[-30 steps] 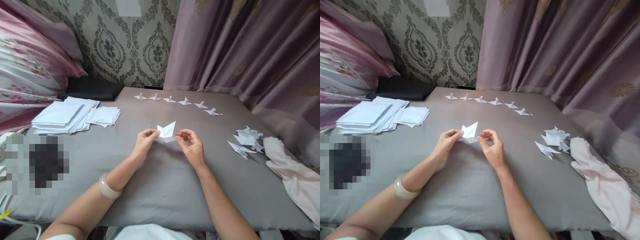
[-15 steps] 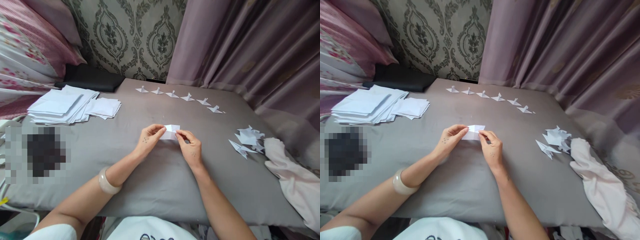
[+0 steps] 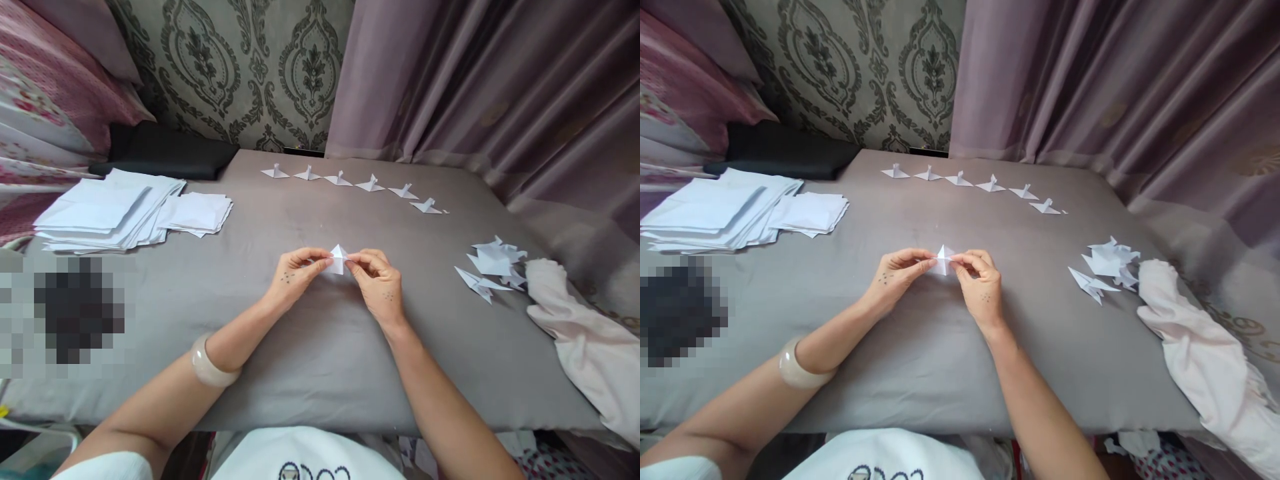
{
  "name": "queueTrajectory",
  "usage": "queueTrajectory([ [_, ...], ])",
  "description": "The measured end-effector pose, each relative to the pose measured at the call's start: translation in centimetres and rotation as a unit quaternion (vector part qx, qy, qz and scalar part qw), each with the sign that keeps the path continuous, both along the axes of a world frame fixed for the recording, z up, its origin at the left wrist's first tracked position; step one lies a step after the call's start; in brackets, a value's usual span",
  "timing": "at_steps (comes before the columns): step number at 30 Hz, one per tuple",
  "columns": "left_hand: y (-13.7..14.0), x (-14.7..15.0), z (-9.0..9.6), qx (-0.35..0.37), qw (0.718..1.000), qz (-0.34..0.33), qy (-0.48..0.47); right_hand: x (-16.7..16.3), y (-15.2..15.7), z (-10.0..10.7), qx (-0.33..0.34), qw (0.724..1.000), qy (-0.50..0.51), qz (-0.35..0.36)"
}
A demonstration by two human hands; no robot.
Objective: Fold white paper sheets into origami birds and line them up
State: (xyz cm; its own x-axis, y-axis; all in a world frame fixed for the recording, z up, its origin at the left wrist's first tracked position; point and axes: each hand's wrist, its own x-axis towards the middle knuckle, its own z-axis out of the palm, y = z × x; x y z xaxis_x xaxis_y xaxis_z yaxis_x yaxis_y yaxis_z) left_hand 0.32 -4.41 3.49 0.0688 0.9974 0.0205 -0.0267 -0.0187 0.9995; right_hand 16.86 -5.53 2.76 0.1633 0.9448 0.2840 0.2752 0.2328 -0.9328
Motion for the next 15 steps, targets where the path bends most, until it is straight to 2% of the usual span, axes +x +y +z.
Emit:
queueTrajectory([
  [4,0.1,-0.2,0.1,0.072,0.993,-0.003,0.094,0.1,0.0,0.5,0.014,1.0,-0.017,0.017],
  [8,0.1,-0.4,0.3,0.085,0.991,-0.035,0.096,0.2,-0.3,1.1,-0.008,0.998,-0.026,0.058],
  [10,0.1,-0.4,0.3,0.062,0.995,-0.056,0.052,0.3,-0.5,1.3,-0.046,0.995,0.002,0.088],
  [13,-0.2,-0.1,0.3,-0.029,0.994,-0.091,-0.06,0.3,-0.6,1.4,-0.096,0.984,0.077,0.132],
  [15,-0.3,0.2,0.2,-0.088,0.985,-0.088,-0.115,0.2,-0.5,1.4,-0.124,0.975,0.12,0.137],
])
